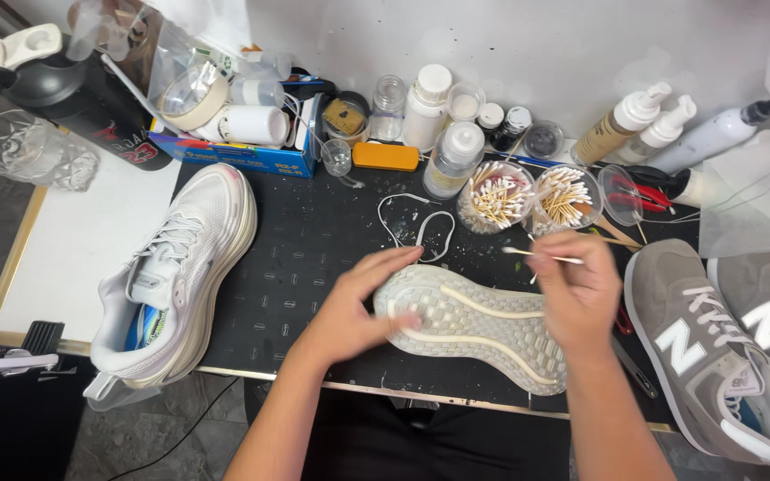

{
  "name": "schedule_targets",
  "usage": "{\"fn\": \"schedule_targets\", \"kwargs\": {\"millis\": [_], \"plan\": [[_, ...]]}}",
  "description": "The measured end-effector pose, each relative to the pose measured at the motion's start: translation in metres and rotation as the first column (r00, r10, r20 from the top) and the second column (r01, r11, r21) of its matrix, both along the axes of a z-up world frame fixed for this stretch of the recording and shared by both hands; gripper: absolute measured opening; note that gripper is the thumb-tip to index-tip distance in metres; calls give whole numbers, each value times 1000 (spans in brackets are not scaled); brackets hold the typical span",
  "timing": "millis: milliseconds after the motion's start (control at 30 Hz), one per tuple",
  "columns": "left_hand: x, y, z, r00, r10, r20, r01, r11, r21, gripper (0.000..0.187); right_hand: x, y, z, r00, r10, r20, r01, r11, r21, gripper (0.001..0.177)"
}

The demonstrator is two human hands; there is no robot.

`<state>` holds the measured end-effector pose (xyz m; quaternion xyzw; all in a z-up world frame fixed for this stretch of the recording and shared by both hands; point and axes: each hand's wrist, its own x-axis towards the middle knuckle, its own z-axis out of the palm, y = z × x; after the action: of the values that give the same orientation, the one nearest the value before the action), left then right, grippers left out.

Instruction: The person uses a cotton swab to clean the textured sole of a white sneaker. They repeatedly dip the swab into a small container of liquid and scrub the grooves of the shoe's outsole. The person rotates the shoe to access different areas of the sole during the cleaning process.

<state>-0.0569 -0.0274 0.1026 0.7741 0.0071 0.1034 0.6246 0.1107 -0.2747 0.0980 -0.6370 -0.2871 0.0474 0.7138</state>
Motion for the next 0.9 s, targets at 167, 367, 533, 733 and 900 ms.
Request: {"fn": "schedule_targets", "kwargs": {"millis": [167, 367, 533, 733, 900], "plan": [[-4, -15, 33, 1000, -14, 8, 11, 945, 328, 124, -3, -56, -18, 990, -137, -10, 137, 991, -10, 14], [-1, -19, 36, 999, 27, 27, -35, 944, 327, 114, -11, -84, -37, 988, -142, -64, 146, 987, 68, 15], [-3, -22, 38, 990, 57, 125, -96, 941, 325, 119, -10, -84, -55, 982, -114, -150, 143, 969, 200, 17], [-7, -24, 39, 992, 106, 71, -121, 958, 261, 123, -2, -77, -69, 967, -52, -251, 136, 933, 334, 15], [-6, -23, 36, 991, 137, -8, -130, 960, 248, 126, -1, -72, -71, 966, -58, -252, 143, 932, 333, 16]]}}
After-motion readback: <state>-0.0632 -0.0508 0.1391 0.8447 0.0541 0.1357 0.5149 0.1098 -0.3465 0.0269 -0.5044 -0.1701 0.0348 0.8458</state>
